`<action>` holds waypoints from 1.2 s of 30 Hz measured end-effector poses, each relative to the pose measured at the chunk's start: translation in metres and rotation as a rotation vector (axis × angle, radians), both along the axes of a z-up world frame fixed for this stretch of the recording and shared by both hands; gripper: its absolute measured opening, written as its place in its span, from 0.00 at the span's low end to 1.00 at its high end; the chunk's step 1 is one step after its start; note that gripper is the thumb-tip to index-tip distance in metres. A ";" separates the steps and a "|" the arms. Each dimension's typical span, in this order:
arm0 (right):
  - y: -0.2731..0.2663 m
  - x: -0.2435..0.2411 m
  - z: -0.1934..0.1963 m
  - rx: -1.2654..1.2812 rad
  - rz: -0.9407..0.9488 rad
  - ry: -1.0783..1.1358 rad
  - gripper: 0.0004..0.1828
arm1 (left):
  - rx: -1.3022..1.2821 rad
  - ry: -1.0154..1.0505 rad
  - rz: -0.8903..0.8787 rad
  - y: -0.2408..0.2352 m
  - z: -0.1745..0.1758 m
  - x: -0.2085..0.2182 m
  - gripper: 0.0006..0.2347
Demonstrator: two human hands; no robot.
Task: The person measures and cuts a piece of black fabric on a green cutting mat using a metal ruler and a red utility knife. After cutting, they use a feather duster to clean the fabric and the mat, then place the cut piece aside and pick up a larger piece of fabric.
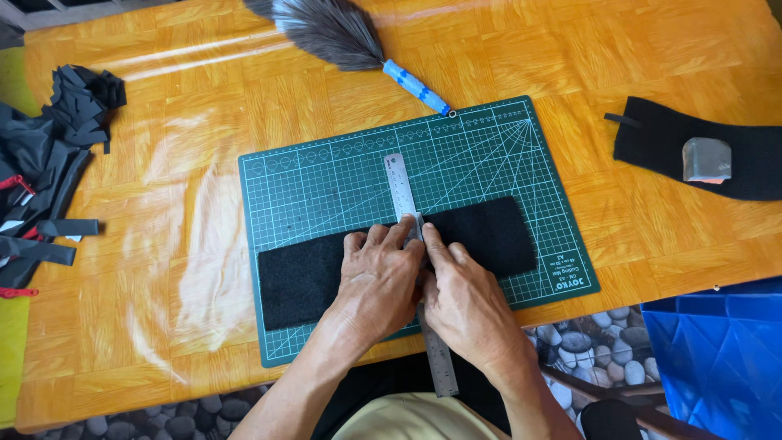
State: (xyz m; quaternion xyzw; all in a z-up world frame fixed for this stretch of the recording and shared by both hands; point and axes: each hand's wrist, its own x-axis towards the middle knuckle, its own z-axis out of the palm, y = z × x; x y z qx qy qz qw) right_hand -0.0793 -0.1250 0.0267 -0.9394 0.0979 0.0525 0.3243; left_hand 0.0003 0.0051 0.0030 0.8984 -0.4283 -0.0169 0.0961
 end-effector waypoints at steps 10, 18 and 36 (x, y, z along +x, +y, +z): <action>0.001 0.001 0.016 -0.100 0.060 0.123 0.36 | -0.040 0.013 -0.002 0.000 -0.004 -0.001 0.17; 0.002 -0.014 0.011 -0.095 0.054 0.051 0.34 | 0.012 0.018 -0.007 0.000 -0.003 0.001 0.24; 0.013 -0.061 0.027 -0.088 0.041 0.225 0.35 | 0.051 0.071 0.021 -0.003 0.006 -0.001 0.21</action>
